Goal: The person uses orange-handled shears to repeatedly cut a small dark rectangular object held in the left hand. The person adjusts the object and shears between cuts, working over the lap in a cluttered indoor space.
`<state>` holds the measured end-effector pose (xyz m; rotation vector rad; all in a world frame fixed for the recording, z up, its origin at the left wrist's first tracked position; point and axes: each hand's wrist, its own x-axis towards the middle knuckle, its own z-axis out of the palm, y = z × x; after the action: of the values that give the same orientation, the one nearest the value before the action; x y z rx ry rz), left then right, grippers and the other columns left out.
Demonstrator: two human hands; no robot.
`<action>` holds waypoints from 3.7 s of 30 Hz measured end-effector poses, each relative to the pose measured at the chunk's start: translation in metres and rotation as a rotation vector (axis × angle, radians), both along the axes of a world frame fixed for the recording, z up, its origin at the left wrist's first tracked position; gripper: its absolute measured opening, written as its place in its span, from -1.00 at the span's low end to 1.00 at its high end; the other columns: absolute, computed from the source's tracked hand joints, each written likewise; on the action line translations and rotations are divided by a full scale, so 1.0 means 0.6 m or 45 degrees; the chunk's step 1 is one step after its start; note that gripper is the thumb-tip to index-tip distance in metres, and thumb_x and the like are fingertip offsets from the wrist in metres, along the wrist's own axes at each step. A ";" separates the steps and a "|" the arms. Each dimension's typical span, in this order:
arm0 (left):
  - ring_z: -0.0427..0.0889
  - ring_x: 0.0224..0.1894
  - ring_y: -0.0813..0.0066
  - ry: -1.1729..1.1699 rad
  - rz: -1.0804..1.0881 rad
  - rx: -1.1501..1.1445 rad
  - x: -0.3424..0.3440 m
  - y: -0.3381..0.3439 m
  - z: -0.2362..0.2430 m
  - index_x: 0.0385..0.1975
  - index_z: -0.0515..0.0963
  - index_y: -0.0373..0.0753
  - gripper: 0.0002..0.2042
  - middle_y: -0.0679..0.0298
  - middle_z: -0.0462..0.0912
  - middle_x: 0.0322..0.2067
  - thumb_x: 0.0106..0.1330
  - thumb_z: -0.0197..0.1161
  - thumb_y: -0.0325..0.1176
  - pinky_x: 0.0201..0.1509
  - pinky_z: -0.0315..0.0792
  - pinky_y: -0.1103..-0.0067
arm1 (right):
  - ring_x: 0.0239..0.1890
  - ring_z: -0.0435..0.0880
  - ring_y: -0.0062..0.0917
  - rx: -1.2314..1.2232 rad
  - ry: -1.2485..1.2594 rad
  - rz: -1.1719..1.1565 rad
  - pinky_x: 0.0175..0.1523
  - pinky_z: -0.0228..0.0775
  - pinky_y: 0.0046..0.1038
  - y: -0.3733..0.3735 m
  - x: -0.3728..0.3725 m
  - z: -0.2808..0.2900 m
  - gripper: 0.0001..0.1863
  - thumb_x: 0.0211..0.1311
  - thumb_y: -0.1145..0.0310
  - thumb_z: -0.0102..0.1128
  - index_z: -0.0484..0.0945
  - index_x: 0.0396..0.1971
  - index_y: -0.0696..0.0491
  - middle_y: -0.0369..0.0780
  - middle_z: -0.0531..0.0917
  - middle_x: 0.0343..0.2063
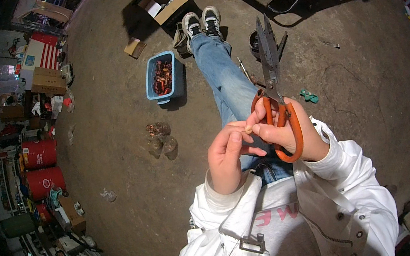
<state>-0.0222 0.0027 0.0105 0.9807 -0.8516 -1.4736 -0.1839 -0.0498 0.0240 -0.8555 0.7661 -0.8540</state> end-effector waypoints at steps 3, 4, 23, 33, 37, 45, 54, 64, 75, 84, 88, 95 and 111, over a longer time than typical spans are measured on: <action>0.62 -0.21 0.37 0.005 0.004 -0.010 0.000 0.002 0.001 -0.33 0.45 -0.43 -0.68 0.05 0.49 -0.05 0.54 -0.06 -0.26 -0.20 0.66 0.47 | -0.17 0.60 -0.61 0.012 -0.026 0.021 0.00 0.45 -0.52 0.000 -0.004 0.002 -0.82 0.16 0.54 0.21 0.38 -0.31 0.11 -0.20 0.63 -0.27; 0.62 -0.22 0.36 -0.002 0.003 -0.015 0.000 0.002 0.001 -0.34 0.44 -0.43 -0.68 0.05 0.49 -0.04 0.54 -0.06 -0.26 -0.20 0.66 0.47 | -0.16 0.61 -0.61 0.027 -0.034 0.030 0.01 0.46 -0.51 0.001 -0.006 0.003 -0.83 0.16 0.54 0.19 0.38 -0.31 0.12 -0.19 0.64 -0.27; 0.52 0.12 0.07 0.448 -0.063 0.015 0.008 -0.005 0.001 -0.47 0.40 -0.33 -0.68 -0.14 0.51 0.00 0.52 -0.09 -0.26 -0.07 0.63 0.36 | -0.45 0.44 -0.84 -0.390 0.166 -0.309 -0.32 0.31 -0.74 0.004 -0.011 -0.004 -0.75 0.16 0.50 0.34 0.42 -0.27 0.10 -0.30 0.62 -0.29; 0.63 -0.26 0.23 0.493 -0.004 -0.041 0.015 0.002 -0.003 -0.38 0.40 -0.37 -0.69 -0.07 0.53 -0.17 0.53 -0.08 -0.24 -0.30 0.59 0.47 | -0.35 0.43 -0.33 -1.048 0.805 -0.059 -0.26 0.32 -0.39 0.007 -0.048 -0.008 -0.36 -0.19 0.15 0.60 0.37 -0.24 0.17 -0.15 0.41 -0.36; 0.62 -0.35 0.27 0.481 0.023 -0.026 0.015 0.005 0.000 -0.36 0.41 -0.40 -0.69 -0.04 0.54 -0.22 0.51 -0.05 -0.24 -0.41 0.54 0.52 | -0.27 0.46 -0.19 -1.271 1.002 -0.054 -0.19 0.35 -0.29 0.012 -0.047 -0.005 -0.30 -0.27 0.11 0.61 0.39 -0.22 0.19 -0.11 0.43 -0.31; 0.58 -0.46 0.36 0.389 0.069 0.061 0.009 0.011 0.009 -0.28 0.43 -0.42 -0.69 -0.03 0.59 -0.35 0.50 -0.04 -0.24 -0.52 0.43 0.61 | -0.27 0.47 -0.22 -1.344 1.038 -0.070 -0.21 0.36 -0.30 0.013 -0.044 -0.011 -0.30 -0.28 0.08 0.60 0.41 -0.20 0.17 -0.14 0.45 -0.34; 0.54 -0.53 0.46 0.275 0.165 0.154 0.003 0.012 0.018 -0.24 0.42 -0.41 -0.70 0.02 0.61 -0.44 0.51 -0.07 -0.25 -0.51 0.38 0.65 | -0.30 0.50 -0.23 -1.304 1.042 -0.031 -0.25 0.37 -0.31 0.017 -0.041 -0.009 -0.29 -0.23 0.03 0.58 0.42 -0.18 0.17 -0.15 0.46 -0.37; 0.57 -0.44 0.46 0.402 0.112 0.045 0.003 0.012 0.013 -0.13 0.41 -0.41 -0.71 0.06 0.60 -0.32 0.51 -0.04 -0.25 -0.50 0.38 0.67 | -0.39 0.60 -0.28 -1.270 1.054 -0.064 -0.38 0.47 -0.37 0.022 -0.038 -0.011 -0.30 -0.26 -0.09 0.58 0.46 -0.30 0.15 -0.18 0.52 -0.40; 0.47 -0.50 0.57 0.305 0.118 -0.006 0.003 0.001 0.017 -0.24 0.41 -0.38 -0.72 0.24 0.48 -0.44 0.50 0.02 -0.22 -0.56 0.31 0.71 | -0.37 0.61 -0.27 -1.294 1.038 -0.006 -0.36 0.47 -0.36 0.014 -0.039 0.008 -0.28 -0.25 -0.11 0.57 0.45 -0.28 0.15 -0.20 0.52 -0.40; 0.49 -0.48 0.51 0.548 0.104 -0.011 -0.002 0.002 0.001 -0.14 0.39 -0.39 -0.80 0.19 0.47 -0.37 0.48 -0.02 -0.35 -0.52 0.36 0.69 | -0.41 0.62 -0.30 -1.298 1.120 -0.086 -0.39 0.47 -0.34 0.019 -0.036 -0.007 -0.31 -0.22 -0.08 0.56 0.46 -0.25 0.14 -0.21 0.53 -0.42; 0.48 -0.49 0.49 0.689 0.123 0.143 -0.002 0.002 -0.003 -0.14 0.38 -0.39 -0.82 0.20 0.45 -0.40 0.47 -0.03 -0.39 -0.49 0.37 0.69 | -0.44 0.63 -0.30 -1.307 1.101 -0.136 -0.41 0.47 -0.35 0.021 -0.034 -0.016 -0.36 -0.18 -0.01 0.56 0.47 -0.24 0.14 -0.21 0.55 -0.45; 0.40 -0.44 0.46 1.001 -0.016 0.061 -0.001 -0.001 -0.011 -0.28 0.37 -0.32 -0.80 0.20 0.42 -0.39 0.50 0.01 -0.29 -0.34 0.35 0.59 | -0.56 0.45 -0.60 -0.780 0.638 0.075 -0.48 0.29 -0.52 0.032 -0.025 -0.025 -0.41 -0.11 -0.05 0.55 0.42 -0.40 0.12 -0.29 0.47 -0.56; 0.45 -0.09 0.38 0.143 0.155 -0.274 -0.010 -0.005 -0.027 -0.32 0.57 -0.37 -0.70 0.11 0.52 -0.15 0.49 0.06 -0.23 0.09 0.29 0.45 | -0.40 0.47 -0.78 0.094 -0.113 -0.034 -0.29 0.32 -0.65 0.025 -0.010 -0.010 -0.87 0.21 0.46 0.30 0.50 -0.38 0.11 -0.40 0.55 -0.46</action>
<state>-0.0280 -0.0004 -0.0055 0.7688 -0.8345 -1.2915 -0.1898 -0.0347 0.0182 -0.7383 0.7285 -0.8765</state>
